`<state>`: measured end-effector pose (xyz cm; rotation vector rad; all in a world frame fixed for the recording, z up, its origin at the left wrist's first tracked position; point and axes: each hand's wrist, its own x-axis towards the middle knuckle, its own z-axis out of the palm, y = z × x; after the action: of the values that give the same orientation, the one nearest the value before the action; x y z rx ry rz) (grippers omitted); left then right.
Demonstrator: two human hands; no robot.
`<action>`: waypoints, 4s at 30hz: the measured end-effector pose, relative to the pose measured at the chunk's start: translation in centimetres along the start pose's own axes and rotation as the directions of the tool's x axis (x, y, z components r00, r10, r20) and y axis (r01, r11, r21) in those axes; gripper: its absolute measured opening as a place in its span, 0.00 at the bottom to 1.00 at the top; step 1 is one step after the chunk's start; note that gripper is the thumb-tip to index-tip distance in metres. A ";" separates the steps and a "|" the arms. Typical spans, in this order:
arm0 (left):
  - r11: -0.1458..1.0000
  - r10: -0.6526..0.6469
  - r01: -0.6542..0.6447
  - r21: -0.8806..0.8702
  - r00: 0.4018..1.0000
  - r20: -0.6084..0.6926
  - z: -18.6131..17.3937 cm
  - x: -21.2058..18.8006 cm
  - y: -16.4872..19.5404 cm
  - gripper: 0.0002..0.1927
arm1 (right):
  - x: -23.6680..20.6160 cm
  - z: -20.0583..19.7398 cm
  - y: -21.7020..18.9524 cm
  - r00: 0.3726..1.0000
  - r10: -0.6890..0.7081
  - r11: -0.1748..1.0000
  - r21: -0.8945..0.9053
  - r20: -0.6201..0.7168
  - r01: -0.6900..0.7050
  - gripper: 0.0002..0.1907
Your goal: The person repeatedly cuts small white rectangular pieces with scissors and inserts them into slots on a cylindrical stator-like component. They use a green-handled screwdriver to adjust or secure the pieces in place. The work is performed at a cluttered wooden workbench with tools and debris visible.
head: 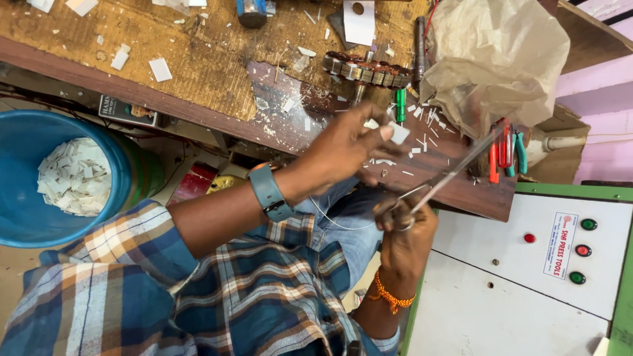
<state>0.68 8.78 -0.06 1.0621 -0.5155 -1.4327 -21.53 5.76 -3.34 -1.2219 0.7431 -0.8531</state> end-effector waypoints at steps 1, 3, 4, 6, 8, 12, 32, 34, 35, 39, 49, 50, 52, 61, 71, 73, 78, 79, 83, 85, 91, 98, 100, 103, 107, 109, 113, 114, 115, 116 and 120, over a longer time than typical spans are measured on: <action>0.993 -0.077 0.082 -0.089 0.995 0.057 0.1 0.0 -0.5 0.14 | 0.0 0.1 -0.2 1.000 0.006 0.999 -0.032 -0.024 -0.007 0.20; 0.987 -0.099 0.108 -0.116 0.992 0.080 0.5 -0.2 -1.6 0.14 | -0.2 0.1 -0.7 0.997 0.016 0.995 -0.094 -0.073 -0.023 0.18; 0.997 -0.048 0.050 -0.055 0.998 0.045 0.8 -0.2 -2.1 0.14 | -0.3 0.0 -0.7 0.997 0.044 0.991 -0.122 -0.067 -0.052 0.19; 0.991 0.126 -0.126 0.050 0.992 -0.002 0.7 -0.3 -2.8 0.15 | -0.7 -0.2 -0.5 0.993 0.099 0.978 -0.178 -0.060 -0.108 0.20; 0.922 0.367 -0.362 0.137 0.930 -0.008 0.0 -0.7 -3.1 0.20 | -1.4 -0.6 -0.1 0.986 0.167 0.942 -0.293 -0.011 -0.163 0.23; 0.793 0.492 -0.446 0.415 0.871 -0.004 -0.5 -0.4 -2.4 0.09 | -2.8 -1.6 0.8 0.945 0.264 0.918 -0.350 0.193 -0.185 0.34; 0.900 0.378 -0.349 0.261 0.923 -0.069 0.4 -2.0 -0.7 0.07 | -4.3 -1.2 0.4 0.909 0.385 0.829 -0.494 0.159 -0.264 0.43; 0.860 0.430 -0.384 0.337 0.900 -0.069 0.3 -1.9 -0.8 0.07 | -4.3 -1.0 0.3 0.905 0.397 0.828 -0.486 0.154 -0.280 0.43; 0.837 0.456 -0.400 0.374 0.888 -0.069 0.2 -1.8 -0.8 0.07 | -4.3 -0.9 0.3 0.902 0.405 0.827 -0.481 0.151 -0.291 0.44; 0.803 0.502 -0.433 0.410 0.862 -0.073 0.0 -1.8 -1.0 0.07 | -4.4 -0.7 0.0 0.898 0.418 0.816 -0.490 0.137 -0.305 0.44; 0.842 0.449 -0.386 0.377 0.889 -0.092 -0.1 -1.8 -0.6 0.07 | -4.0 -0.3 -0.5 0.895 0.427 0.800 -0.516 0.130 -0.307 0.38; 0.854 0.438 -0.382 0.354 0.895 -0.091 -0.1 -1.9 -0.6 0.08 | -4.0 -0.3 -0.5 0.894 0.432 0.794 -0.520 0.120 -0.314 0.38; 0.860 0.430 -0.379 0.341 0.899 -0.084 0.0 -1.9 -0.6 0.08 | -4.1 -0.2 -0.5 0.894 0.432 0.791 -0.525 0.117 -0.314 0.39; 0.843 0.463 -0.415 0.342 0.883 -0.070 -0.3 -1.5 -0.3 0.07 | -4.1 0.1 -0.8 0.902 0.413 0.832 -0.453 0.124 -0.319 0.41; 0.835 0.459 -0.395 0.383 0.884 -0.090 -0.4 -1.2 -0.4 0.07 | -4.0 -0.3 -0.4 0.898 0.422 0.820 -0.474 0.124 -0.320 0.38; 0.807 0.507 -0.437 0.398 0.858 -0.084 -0.4 -1.0 -0.3 0.07 | -3.8 -0.6 -0.3 0.902 0.411 0.823 -0.480 0.134 -0.304 0.38; 0.829 0.484 -0.434 0.352 0.873 -0.063 -0.7 -0.7 -0.5 0.07 | -3.6 -1.0 -0.1 0.904 0.416 0.796 -0.521 0.100 -0.309 0.34; 0.831 0.482 -0.434 0.347 0.874 -0.062 -0.7 -0.6 -0.6 0.07 | -3.6 -1.1 -0.1 0.903 0.418 0.804 -0.504 0.100 -0.317 0.31; 0.849 0.453 -0.415 0.326 0.890 -0.047 -0.7 -0.3 -0.7 0.08 | -3.9 -1.4 0.2 0.905 0.416 0.813 -0.479 0.084 -0.330 0.26; 0.892 0.389 -0.365 0.266 0.920 -0.042 -0.7 -0.2 -0.7 0.09 | -3.7 -1.5 0.6 0.925 0.372 0.837 -0.458 0.076 -0.299 0.27; 0.955 0.024 0.001 -0.295 0.996 0.080 -0.1 -0.6 -1.9 0.12 | -2.6 -2.0 0.9 0.978 0.210 0.932 -0.304 0.006 -0.198 0.34; 0.979 0.182 -0.187 -0.083 0.982 -0.057 0.2 0.0 -5.1 0.09 | -1.8 -2.8 -0.7 0.985 0.173 0.953 -0.247 -0.030 -0.175 0.40; 0.993 0.064 -0.067 -0.098 0.997 -0.034 -0.1 -0.2 -5.8 0.12 | -2.0 -2.6 -0.7 0.981 0.190 0.952 -0.239 -0.025 -0.191 0.40; 0.970 0.054 -0.042 -0.240 0.998 0.041 -0.3 -0.5 -6.4 0.14 | -1.8 -2.8 -1.1 0.973 0.227 0.926 -0.320 0.044 -0.201 0.39; 0.936 0.027 0.002 -0.351 0.997 0.078 0.0 -1.1 -6.4 0.11 | 2.0 -5.2 -4.1 0.945 0.316 0.709 -0.683 0.087 -0.174 0.26; 0.928 -0.046 0.092 -0.362 0.990 0.133 -0.2 -1.7 -6.1 0.09 | 4.8 -6.2 -5.1 0.941 0.336 0.703 -0.654 -0.042 -0.280 0.31; 0.993 -0.044 0.057 -0.100 0.990 0.134 -0.2 -2.9 -5.5 0.07 | 11.8 -7.1 -5.3 0.966 0.232 0.413 -0.911 0.112 0.006 0.24; 1.000 0.016 -0.015 -0.008 0.994 0.109 0.0 -3.1 -5.2 0.07 | 13.1 -7.3 -5.3 0.964 0.198 0.204 -0.969 0.177 0.136 0.22; 0.992 0.079 -0.087 0.088 0.993 0.087 0.1 -3.3 -4.9 0.07 | 14.2 -7.5 -5.3 0.959 0.187 0.075 -0.977 0.213 0.202 0.21; 0.970 0.144 -0.154 0.186 0.987 0.068 0.2 -3.4 -4.6 0.07 | 15.2 -7.6 -5.1 0.951 0.181 -0.054 -0.963 0.252 0.265 0.20; 0.934 0.262 -0.273 0.232 0.962 0.076 0.0 -3.1 -3.0 0.06 | 16.4 -8.3 -4.6 0.918 0.184 -0.054 -0.929 0.351 0.366 0.16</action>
<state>-1.38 12.30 -1.59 1.1048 -0.8507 -1.1735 -21.21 -13.02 -0.92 -2.7963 0.9714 0.1335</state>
